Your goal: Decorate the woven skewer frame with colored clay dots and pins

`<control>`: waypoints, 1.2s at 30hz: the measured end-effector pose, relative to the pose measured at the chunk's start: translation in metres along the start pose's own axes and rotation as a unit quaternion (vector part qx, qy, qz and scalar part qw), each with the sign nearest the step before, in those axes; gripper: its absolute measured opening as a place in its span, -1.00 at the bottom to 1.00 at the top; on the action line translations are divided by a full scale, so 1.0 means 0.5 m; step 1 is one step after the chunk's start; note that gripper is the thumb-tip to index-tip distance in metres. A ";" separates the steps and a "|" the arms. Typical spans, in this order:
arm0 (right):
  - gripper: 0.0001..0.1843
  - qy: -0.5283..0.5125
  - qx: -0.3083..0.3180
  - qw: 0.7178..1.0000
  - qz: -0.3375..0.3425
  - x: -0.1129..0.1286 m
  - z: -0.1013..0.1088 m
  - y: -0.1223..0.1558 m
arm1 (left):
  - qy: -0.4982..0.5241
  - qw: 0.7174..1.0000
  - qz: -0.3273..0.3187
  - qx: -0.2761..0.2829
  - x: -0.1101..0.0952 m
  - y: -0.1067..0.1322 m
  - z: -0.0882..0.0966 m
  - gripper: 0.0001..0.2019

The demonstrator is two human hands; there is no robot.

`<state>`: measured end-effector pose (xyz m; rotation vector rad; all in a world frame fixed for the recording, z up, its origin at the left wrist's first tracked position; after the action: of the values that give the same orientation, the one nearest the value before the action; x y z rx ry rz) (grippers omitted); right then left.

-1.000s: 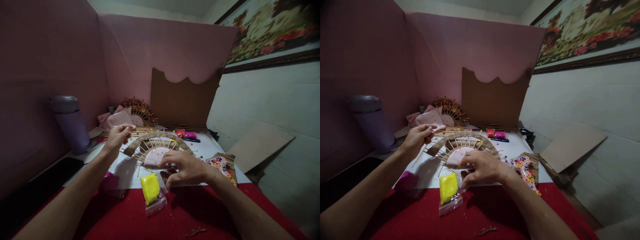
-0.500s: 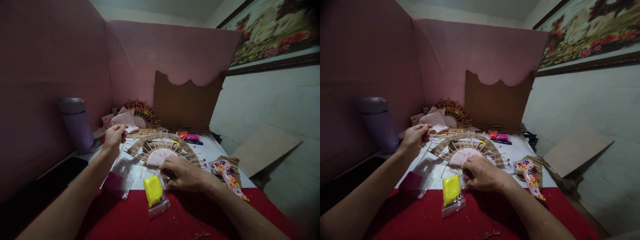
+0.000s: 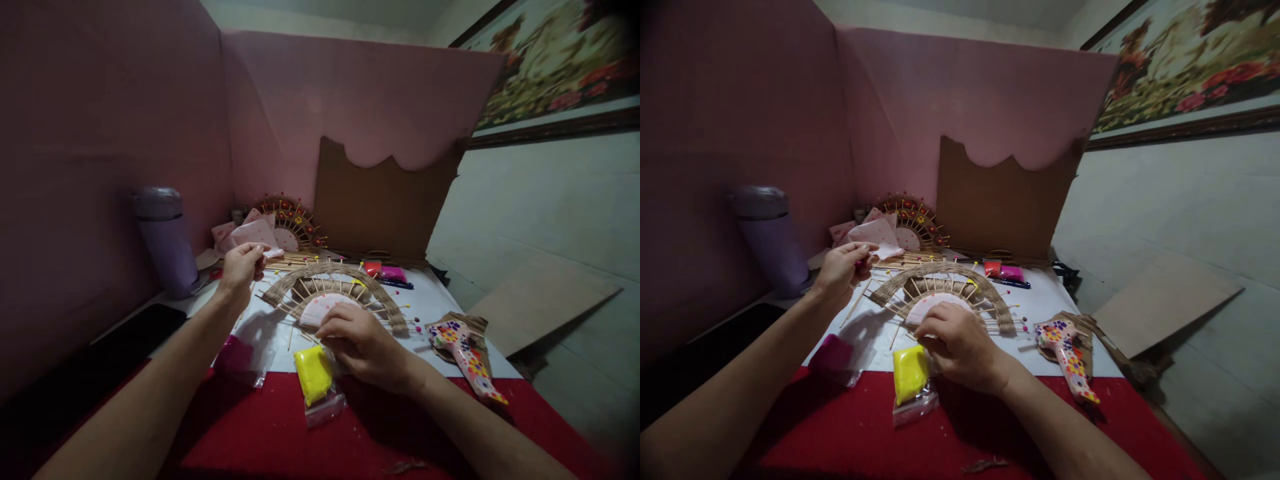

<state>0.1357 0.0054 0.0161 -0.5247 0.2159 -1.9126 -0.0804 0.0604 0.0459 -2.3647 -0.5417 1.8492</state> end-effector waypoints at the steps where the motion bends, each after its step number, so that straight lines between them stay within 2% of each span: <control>1: -0.82 0.009 -0.019 1.000 0.002 0.002 -0.002 0.000 | 0.005 1.000 0.004 0.021 -0.001 0.004 -0.009 -0.94; 6: -0.87 0.043 -0.118 0.992 -0.012 -0.002 -0.005 0.006 | 0.025 0.986 0.022 0.163 0.001 0.039 -0.064 -0.83; 11: -0.87 0.035 -0.203 0.977 -0.052 -0.010 0.005 0.015 | 0.042 0.946 0.100 0.307 0.029 0.078 -0.099 -0.83; 14: -0.88 0.033 -0.253 0.964 -0.076 -0.008 0.018 0.018 | 0.035 0.922 0.146 0.356 0.048 0.094 -0.107 -0.80; 16: -0.90 0.033 -0.278 0.957 -0.083 -0.005 0.024 0.019 | 0.043 0.915 0.166 0.366 0.055 0.102 -0.112 -0.76; 20: -0.92 0.027 -0.292 0.953 -0.073 -0.004 0.023 0.020 | 0.064 0.917 0.178 0.352 0.065 0.118 -0.125 -0.74; 26: -0.89 0.038 -0.255 0.964 -0.065 -0.011 0.009 0.020 | 0.049 0.930 0.173 0.321 0.089 0.124 -0.131 -0.73; 30: -0.92 0.041 -0.241 0.967 -0.069 -0.012 0.007 0.016 | 0.041 0.942 0.170 0.288 0.088 0.122 -0.129 -0.67; 36: -0.93 0.017 -0.265 0.962 -0.067 -0.010 0.013 0.017 | -0.017 0.935 0.156 0.318 0.084 0.121 -0.128 -0.71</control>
<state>0.1474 0.0070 0.0175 -0.8798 0.7448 -1.9931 0.0026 0.0269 0.0068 -2.0408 0.4133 1.8064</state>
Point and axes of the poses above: each hand's wrist, its own y-axis away from the middle knuckle, its own z-axis out of the back of the hand, x = y × z, the point moved 3 cm from there along -y, towards the middle knuckle, and after that the axes turned 8 degrees about x, right-handed, at the moved point
